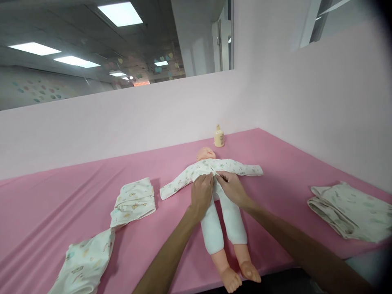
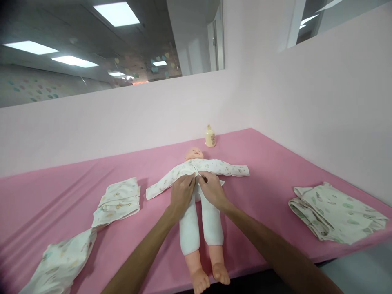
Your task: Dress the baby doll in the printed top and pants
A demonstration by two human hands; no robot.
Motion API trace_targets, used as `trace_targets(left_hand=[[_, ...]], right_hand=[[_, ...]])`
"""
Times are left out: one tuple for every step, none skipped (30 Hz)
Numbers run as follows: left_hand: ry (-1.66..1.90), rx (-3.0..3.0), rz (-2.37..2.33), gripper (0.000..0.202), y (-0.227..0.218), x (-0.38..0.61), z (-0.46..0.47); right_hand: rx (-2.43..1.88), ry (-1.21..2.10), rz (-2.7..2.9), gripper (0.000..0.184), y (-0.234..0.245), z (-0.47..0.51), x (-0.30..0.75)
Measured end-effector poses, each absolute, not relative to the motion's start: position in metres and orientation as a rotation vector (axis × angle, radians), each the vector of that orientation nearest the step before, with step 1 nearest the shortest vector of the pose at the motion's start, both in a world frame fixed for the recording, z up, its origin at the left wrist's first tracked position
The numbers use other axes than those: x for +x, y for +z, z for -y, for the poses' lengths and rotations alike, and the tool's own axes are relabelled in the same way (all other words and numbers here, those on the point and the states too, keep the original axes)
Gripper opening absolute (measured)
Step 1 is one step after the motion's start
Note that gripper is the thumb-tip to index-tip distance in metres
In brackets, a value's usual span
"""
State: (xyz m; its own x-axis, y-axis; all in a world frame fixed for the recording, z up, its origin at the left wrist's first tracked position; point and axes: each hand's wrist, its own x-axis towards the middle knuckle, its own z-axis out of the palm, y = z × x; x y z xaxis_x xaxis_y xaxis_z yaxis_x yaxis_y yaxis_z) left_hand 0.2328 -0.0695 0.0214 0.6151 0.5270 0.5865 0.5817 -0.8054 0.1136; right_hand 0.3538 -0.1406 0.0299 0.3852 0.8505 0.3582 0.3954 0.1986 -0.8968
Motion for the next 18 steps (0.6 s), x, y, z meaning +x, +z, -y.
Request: trace_targets(left_hand=[[-0.95,-2.747,0.934,0.028,0.0215,0.2329,0.0696],[-0.946,-2.75,0.929,0.028,0.0217,0.233,0.0698],[-0.941,-2.754,0.927,0.027,0.022,0.233,0.07],[-0.933,-2.76,0.927,0.027,0.0223,0.233,0.0702],[-0.924,-2.765,0.932,0.026,0.0226,0.233,0.0703],[-0.916,-2.769,0.939,0.026,0.0228,0.2329,0.0703],[-0.909,-2.77,0.945,0.026,0.0228,0.2329,0.0703],[-0.905,-2.769,0.948,0.027,0.0227,0.2328,0.0702],[-0.907,-2.764,0.95,0.027,0.0223,0.2328,0.07],[-0.914,-2.76,0.948,0.028,0.0219,0.2328,0.0698],[-0.923,-2.758,0.943,0.028,0.0213,0.2328,0.0696],[-0.934,-2.759,0.936,0.028,0.0207,0.2328,0.0693],[-0.945,-2.765,0.929,0.028,0.0202,0.2327,0.069],[-0.958,-2.775,0.924,0.028,0.0196,0.2327,0.0688],[-0.971,-2.787,0.919,0.028,0.0192,0.2326,0.0685],[-0.987,-2.801,0.917,0.029,0.0189,0.2326,0.0682],[-1.009,-2.817,0.919,0.029,0.0188,0.2325,0.0679],[-1.034,-2.84,0.92,0.029,0.0188,0.2324,0.0676]], right_hand=[[-1.426,0.449,1.212,0.025,0.03,0.1415,0.3529],[-1.439,0.441,1.216,0.025,0.0302,0.1424,0.3519],[-1.443,0.436,1.225,0.024,0.0306,0.1432,0.3509],[-1.438,0.432,1.24,0.024,0.031,0.144,0.3499],[-1.426,0.424,1.257,0.024,0.0315,0.1448,0.3491],[-1.409,0.417,1.277,0.024,0.032,0.1455,0.3485],[-1.392,0.41,1.293,0.024,0.0324,0.1462,0.3481],[-1.379,0.406,1.304,0.025,0.0328,0.1468,0.348],[-1.372,0.405,1.311,0.025,0.0331,0.1473,0.3482],[-1.368,0.413,1.313,0.025,0.0333,0.1476,0.3486],[-1.365,0.426,1.31,0.025,0.0334,0.1478,0.3494],[-1.36,0.443,1.306,0.025,0.0334,0.1477,0.3502],[-1.353,0.464,1.3,0.025,0.0333,0.1473,0.3513],[-1.341,0.492,1.297,0.026,0.0329,0.1468,0.3524],[-1.324,0.524,1.29,0.026,0.0325,0.146,0.3535],[-1.303,0.561,1.284,0.026,0.0321,0.1452,0.3547],[-1.277,0.606,1.276,0.026,0.0316,0.1443,0.356],[-1.248,0.658,1.266,0.027,0.0311,0.1434,0.3574]])
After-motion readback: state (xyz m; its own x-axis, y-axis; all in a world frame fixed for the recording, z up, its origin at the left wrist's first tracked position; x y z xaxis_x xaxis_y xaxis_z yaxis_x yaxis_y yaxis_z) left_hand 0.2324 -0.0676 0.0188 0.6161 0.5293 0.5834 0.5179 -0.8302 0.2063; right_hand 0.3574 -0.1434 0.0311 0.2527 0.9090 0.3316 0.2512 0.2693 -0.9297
